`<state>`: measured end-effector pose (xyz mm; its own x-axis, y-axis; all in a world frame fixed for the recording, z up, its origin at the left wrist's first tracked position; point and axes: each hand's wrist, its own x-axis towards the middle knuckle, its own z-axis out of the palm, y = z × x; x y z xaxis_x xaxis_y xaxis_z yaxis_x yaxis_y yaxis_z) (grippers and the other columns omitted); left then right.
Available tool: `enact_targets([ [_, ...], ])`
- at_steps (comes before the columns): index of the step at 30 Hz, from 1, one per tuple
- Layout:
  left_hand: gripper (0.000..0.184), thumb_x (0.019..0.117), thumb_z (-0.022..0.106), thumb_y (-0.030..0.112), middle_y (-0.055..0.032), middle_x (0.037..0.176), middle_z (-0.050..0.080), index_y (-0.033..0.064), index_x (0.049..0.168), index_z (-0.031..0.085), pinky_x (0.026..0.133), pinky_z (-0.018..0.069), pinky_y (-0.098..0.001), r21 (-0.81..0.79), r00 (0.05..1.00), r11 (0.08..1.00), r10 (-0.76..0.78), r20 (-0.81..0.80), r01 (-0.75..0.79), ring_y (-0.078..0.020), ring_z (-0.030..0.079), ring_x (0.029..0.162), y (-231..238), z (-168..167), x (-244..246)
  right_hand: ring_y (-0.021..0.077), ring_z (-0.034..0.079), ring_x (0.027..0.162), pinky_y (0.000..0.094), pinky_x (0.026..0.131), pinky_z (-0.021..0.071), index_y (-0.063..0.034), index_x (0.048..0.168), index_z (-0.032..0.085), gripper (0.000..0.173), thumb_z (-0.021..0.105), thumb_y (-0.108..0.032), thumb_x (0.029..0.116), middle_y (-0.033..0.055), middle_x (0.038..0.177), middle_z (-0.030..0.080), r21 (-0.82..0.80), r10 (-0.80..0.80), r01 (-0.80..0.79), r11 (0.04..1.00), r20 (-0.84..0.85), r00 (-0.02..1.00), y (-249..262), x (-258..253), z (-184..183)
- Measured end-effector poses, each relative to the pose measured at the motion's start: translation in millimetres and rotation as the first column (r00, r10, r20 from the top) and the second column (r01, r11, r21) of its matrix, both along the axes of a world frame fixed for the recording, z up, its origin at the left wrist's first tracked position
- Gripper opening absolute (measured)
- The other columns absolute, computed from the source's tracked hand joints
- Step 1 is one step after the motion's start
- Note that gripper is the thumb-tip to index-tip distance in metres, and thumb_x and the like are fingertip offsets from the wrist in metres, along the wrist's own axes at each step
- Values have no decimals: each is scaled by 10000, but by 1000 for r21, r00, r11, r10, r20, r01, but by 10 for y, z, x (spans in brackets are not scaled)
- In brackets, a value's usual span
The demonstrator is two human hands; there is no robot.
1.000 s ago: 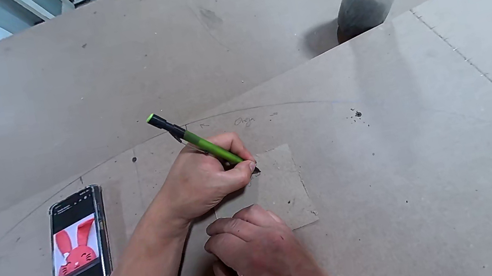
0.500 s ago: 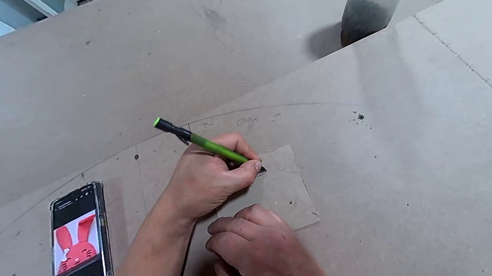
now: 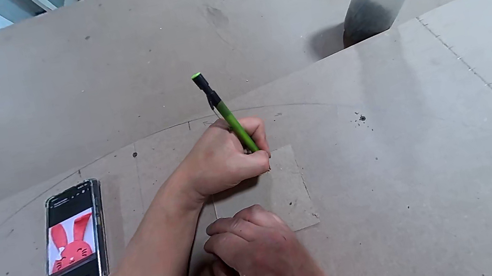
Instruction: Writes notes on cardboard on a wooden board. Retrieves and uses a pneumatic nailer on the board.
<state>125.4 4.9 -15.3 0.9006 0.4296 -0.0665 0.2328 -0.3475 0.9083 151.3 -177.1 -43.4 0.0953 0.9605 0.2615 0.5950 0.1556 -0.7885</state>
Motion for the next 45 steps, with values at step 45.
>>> enact_targets([
  [45,52,794,711,163,14,656,658,176,745,697,441,426,-230,1,999,999,42,12,-42,-86,575,529,-70,-30,-5,164,644,1141,327,907,519,-157,1055,759,210,576,-224,978,-29,1207,730,-17,14,-14,1000,-28,1000,-5,12,19],
])
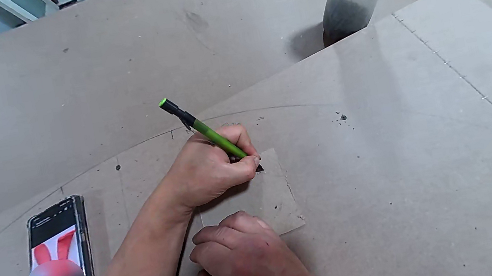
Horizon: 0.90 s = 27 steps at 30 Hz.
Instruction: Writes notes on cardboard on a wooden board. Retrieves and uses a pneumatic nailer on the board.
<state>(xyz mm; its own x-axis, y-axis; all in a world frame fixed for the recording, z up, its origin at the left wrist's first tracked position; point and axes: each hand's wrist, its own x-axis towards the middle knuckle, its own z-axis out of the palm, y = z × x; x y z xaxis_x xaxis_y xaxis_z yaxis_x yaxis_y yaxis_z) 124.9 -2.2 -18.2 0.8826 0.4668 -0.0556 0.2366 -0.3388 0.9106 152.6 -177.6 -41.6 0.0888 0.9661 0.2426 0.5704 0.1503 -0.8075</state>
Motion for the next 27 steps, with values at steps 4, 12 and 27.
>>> enact_targets([
  [4,67,780,704,146,4,641,636,168,724,676,418,393,-237,-6,999,999,37,-31,-37,-101,540,501,-54,33,9,162,641,1140,328,907,518,-157,1069,760,214,578,-227,980,-32,1215,726,-9,7,-7,1000,2,1000,0,4,7],
  [12,53,801,722,164,15,648,652,176,752,704,438,428,-230,8,1000,1000,-2,-6,2,-84,574,527,-6,1,-1,157,637,1146,319,905,516,-162,1068,760,211,579,-228,981,-39,1219,725,-8,5,-4,1000,7,1000,2,-5,3],
  [27,59,809,713,167,22,671,662,182,757,691,448,436,-227,13,1000,1000,-7,10,7,-81,579,538,-28,-18,15,161,639,1148,325,911,516,-156,1059,761,210,580,-226,978,-33,1217,728,-12,5,-5,1000,-7,1000,3,13,10],
])
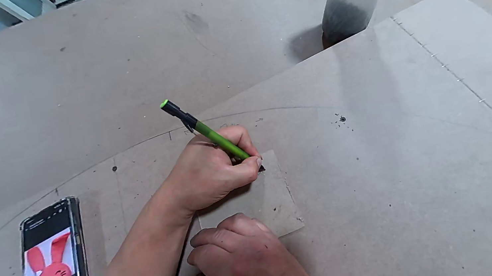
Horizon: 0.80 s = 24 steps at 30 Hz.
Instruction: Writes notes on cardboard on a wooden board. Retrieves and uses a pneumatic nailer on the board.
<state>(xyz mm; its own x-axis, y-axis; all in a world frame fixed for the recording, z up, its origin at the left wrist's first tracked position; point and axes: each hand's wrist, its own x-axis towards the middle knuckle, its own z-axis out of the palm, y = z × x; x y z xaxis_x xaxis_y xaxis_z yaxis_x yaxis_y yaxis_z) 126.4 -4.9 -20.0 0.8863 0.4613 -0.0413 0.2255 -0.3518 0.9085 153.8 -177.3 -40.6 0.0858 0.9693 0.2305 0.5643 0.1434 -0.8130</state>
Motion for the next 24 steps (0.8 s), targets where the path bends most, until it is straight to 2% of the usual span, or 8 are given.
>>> enact_targets([
  [3,65,810,713,148,8,646,643,161,748,698,425,419,-228,-15,999,999,-47,5,47,-90,559,513,-1,20,-14,162,643,1143,327,910,519,-155,1057,761,205,587,-227,977,-31,1216,729,7,0,0,1000,1,1000,4,-8,-4],
  [7,45,814,710,173,27,664,660,191,773,709,456,449,-234,26,999,1000,17,-35,-16,-85,588,546,-4,30,-12,157,642,1135,321,907,516,-161,1060,763,207,585,-228,978,-36,1214,728,10,-3,3,1000,8,1000,2,-11,-9],
  [10,49,801,714,146,-7,613,623,155,754,705,403,403,-238,-26,999,999,29,-31,-30,-107,540,483,-36,58,-10,161,645,1135,326,907,518,-157,1056,763,205,587,-224,975,-32,1209,731,13,-3,3,1000,12,1000,-3,-11,-7],
  [13,28,817,724,167,-8,661,663,161,791,715,447,459,-246,-25,999,999,31,-28,-32,-112,590,532,-21,46,-12,162,640,1146,325,915,515,-156,1063,762,210,582,-228,981,-32,1215,728,4,1,-1,1000,5,1000,4,-6,2],
  [15,35,818,724,191,27,675,667,190,784,714,464,457,-235,6,1000,1000,11,-20,-11,-84,593,553,1,6,-5,165,638,1153,328,916,515,-154,1061,759,211,579,-227,980,-29,1218,728,-1,3,-3,1000,-1,1000,3,-7,-2],
  [20,58,819,722,158,19,667,661,174,765,708,450,445,-230,24,1000,999,25,3,-25,-86,578,537,-35,21,9,161,640,1149,329,915,516,-158,1067,759,213,578,-232,982,-33,1224,725,-6,8,-8,1000,9,1000,5,-1,-3],
  [24,31,831,730,176,16,675,677,175,800,732,473,480,-233,9,1000,1000,17,12,-17,-86,610,560,-8,2,-4,161,644,1135,322,911,518,-159,1059,763,208,588,-231,974,-36,1209,730,9,-7,7,1000,5,1000,5,-16,-8],
])
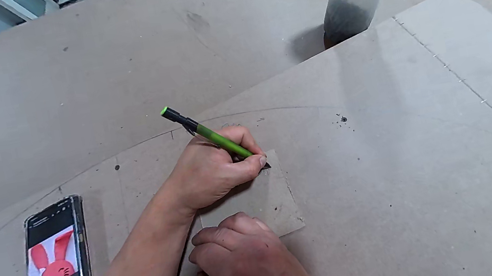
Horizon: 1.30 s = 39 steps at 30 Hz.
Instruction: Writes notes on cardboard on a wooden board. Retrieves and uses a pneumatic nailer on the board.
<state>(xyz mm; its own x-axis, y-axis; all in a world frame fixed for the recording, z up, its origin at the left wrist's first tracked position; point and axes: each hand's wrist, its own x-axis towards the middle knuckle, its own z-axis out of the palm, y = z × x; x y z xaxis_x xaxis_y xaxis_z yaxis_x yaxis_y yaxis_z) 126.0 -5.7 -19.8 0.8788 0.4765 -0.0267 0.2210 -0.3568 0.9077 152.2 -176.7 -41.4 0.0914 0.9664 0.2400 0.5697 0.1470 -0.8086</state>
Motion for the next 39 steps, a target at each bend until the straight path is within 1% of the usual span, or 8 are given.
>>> enact_targets([
  [5,40,836,735,179,33,667,670,187,796,731,468,469,-230,14,999,1000,10,-33,-9,-77,600,553,-25,17,18,158,637,1156,323,917,518,-161,1059,757,209,579,-238,980,-37,1221,724,-24,8,-7,1000,8,1000,-1,0,13],
  [14,27,859,750,174,-15,704,706,156,838,748,482,517,-247,-54,999,998,22,-23,-24,-112,643,571,-27,17,30,147,646,1131,319,893,526,-167,1033,763,197,591,-236,968,-50,1192,733,6,-18,18,1000,34,999,11,-15,-11],
  [17,20,874,751,162,-5,723,712,146,867,760,508,524,-233,-71,999,997,-33,11,34,-99,648,594,-2,5,15,141,649,1122,318,886,531,-169,1032,767,197,592,-228,964,-54,1178,735,4,-22,22,1000,19,1000,6,-23,-8],
  [22,80,909,695,89,-117,693,685,12,909,716,526,568,-270,-323,990,945,-6,139,51,-159,657,572,136,32,-169,116,644,1130,294,927,532,-180,1039,770,199,587,-209,965,-73,1164,735,24,-12,11,1000,20,1000,1,-3,-18],
  [27,110,885,731,159,-48,628,638,60,839,715,449,462,-228,-249,982,958,167,89,-141,-90,556,493,42,59,-922,73,653,1097,293,909,559,-210,1024,782,182,613,-221,958,-103,1159,734,51,-40,40,998,8,999,-26,-16,-55],
  [31,75,908,692,86,-25,624,611,29,860,694,457,433,-226,-190,991,978,106,76,-90,-69,528,499,93,94,-880,89,648,1152,307,970,527,-243,1049,786,277,515,-277,1000,-103,1216,734,74,-29,22,997,87,996,1,-36,-89],
  [35,103,962,640,35,-63,752,667,-22,979,725,494,449,-213,-255,980,964,-23,200,74,-73,557,575,173,57,-843,98,651,1148,304,962,526,-236,1054,790,278,520,-270,996,-95,1212,739,72,-30,22,997,108,994,-3,-22,-74],
  [39,155,954,644,3,-100,905,719,-32,1082,725,595,513,-241,-265,980,958,-66,186,115,-99,615,687,169,79,-910,100,648,1152,301,960,523,-234,1046,791,272,525,-261,993,-95,1212,738,61,-26,20,998,104,994,-1,-35,-61],
])
